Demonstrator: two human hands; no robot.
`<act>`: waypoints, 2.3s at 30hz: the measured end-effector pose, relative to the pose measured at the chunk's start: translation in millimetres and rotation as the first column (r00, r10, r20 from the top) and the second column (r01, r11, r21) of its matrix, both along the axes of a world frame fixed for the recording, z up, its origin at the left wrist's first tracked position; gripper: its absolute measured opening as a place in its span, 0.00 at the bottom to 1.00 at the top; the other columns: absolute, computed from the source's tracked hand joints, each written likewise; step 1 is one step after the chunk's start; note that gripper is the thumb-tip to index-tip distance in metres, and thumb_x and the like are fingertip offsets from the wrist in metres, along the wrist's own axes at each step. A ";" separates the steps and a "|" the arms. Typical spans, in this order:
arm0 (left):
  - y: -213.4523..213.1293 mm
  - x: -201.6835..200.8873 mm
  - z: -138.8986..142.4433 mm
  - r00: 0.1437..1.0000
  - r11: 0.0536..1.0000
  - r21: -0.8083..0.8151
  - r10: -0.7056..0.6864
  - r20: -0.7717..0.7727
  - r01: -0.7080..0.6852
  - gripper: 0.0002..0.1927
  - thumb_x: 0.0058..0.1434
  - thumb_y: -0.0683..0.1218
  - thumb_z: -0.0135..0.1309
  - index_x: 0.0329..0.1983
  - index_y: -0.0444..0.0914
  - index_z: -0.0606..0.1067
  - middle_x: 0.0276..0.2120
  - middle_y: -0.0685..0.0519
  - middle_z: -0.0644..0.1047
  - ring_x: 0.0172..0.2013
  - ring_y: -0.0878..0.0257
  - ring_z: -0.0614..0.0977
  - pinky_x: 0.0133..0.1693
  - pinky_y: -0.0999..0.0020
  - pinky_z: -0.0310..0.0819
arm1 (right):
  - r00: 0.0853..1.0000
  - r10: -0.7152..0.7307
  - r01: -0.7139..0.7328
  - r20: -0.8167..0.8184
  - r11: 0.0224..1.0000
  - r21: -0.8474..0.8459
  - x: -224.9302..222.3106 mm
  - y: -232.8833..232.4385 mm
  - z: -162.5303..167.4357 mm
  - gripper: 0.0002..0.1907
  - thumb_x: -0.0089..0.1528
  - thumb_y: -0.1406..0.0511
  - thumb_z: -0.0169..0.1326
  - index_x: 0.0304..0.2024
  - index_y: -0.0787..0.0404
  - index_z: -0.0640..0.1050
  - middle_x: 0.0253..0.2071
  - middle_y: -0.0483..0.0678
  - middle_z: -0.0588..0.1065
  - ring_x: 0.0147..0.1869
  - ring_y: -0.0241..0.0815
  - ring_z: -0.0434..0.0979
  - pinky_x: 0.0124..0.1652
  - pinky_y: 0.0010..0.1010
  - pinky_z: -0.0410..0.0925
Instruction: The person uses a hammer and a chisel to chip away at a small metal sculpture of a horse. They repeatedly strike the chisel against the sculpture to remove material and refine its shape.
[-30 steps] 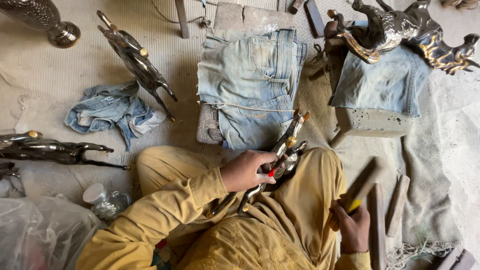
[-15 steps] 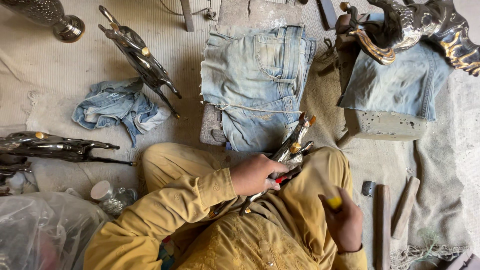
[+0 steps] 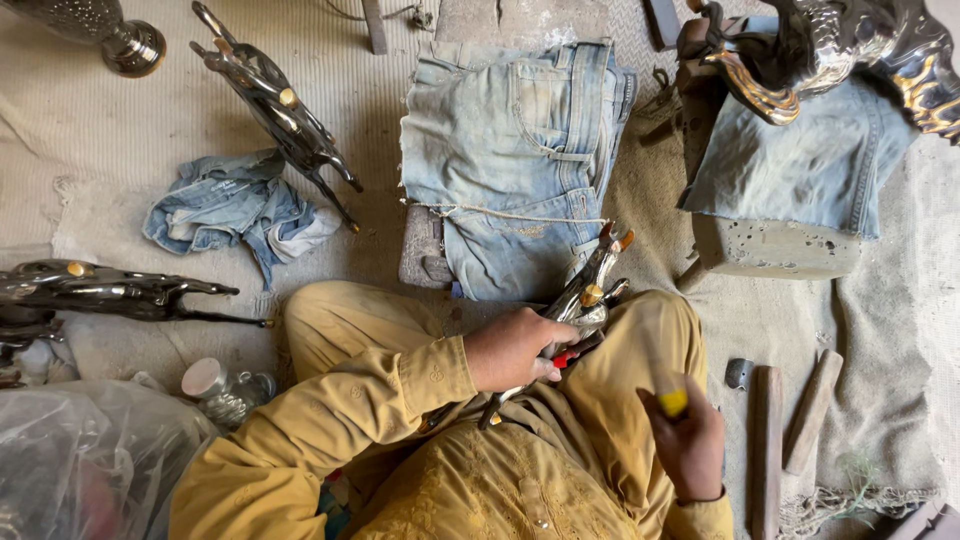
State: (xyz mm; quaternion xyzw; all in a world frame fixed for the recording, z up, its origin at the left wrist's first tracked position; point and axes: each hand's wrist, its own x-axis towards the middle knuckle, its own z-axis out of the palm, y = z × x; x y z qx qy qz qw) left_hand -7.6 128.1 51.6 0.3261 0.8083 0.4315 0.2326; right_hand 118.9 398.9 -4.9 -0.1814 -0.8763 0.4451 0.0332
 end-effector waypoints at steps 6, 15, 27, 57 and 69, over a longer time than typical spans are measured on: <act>2.2 4.5 1.5 0.999 0.999 -0.026 0.037 -0.040 -0.038 0.20 0.49 0.42 0.70 0.45 0.36 0.77 0.27 0.44 0.80 0.32 0.48 0.84 0.34 0.55 0.76 | 0.998 0.022 -0.026 -0.052 0.997 -0.078 -3.3 -10.4 11.9 0.17 0.57 0.67 0.67 0.47 0.65 0.80 0.33 0.49 0.78 0.33 0.33 0.75 0.36 0.30 0.70; 0.6 5.6 -6.5 0.996 1.000 0.024 0.016 -0.085 -0.014 0.20 0.50 0.41 0.69 0.46 0.35 0.77 0.30 0.42 0.81 0.35 0.45 0.85 0.37 0.53 0.77 | 0.994 0.073 -0.087 0.087 0.982 0.167 1.1 -9.2 0.7 0.16 0.57 0.65 0.68 0.44 0.65 0.79 0.23 0.45 0.71 0.24 0.34 0.69 0.28 0.29 0.65; -2.4 -1.9 2.6 0.999 0.998 -0.031 -0.051 -0.017 0.051 0.16 0.50 0.43 0.70 0.42 0.39 0.81 0.25 0.46 0.81 0.29 0.54 0.85 0.34 0.58 0.77 | 0.996 0.028 -0.032 0.080 0.998 0.057 5.7 -12.7 4.4 0.16 0.57 0.67 0.67 0.47 0.65 0.80 0.30 0.45 0.78 0.29 0.33 0.76 0.34 0.28 0.70; 4.7 4.0 3.1 0.997 0.992 -0.124 -0.040 -0.070 0.031 0.17 0.49 0.43 0.70 0.40 0.37 0.78 0.31 0.43 0.81 0.37 0.47 0.85 0.39 0.54 0.79 | 1.000 0.013 -0.015 -0.010 0.966 -0.260 19.1 -0.1 -44.6 0.16 0.56 0.68 0.66 0.45 0.66 0.80 0.39 0.46 0.80 0.38 0.34 0.78 0.41 0.29 0.74; 1.3 2.0 -8.3 0.997 0.997 -0.050 -0.068 -0.048 0.066 0.20 0.49 0.43 0.70 0.45 0.37 0.79 0.30 0.44 0.81 0.34 0.50 0.86 0.38 0.56 0.79 | 0.996 -0.029 0.044 0.083 0.982 -0.185 17.0 -8.7 -21.6 0.14 0.56 0.68 0.67 0.44 0.64 0.80 0.26 0.42 0.75 0.28 0.31 0.69 0.30 0.25 0.65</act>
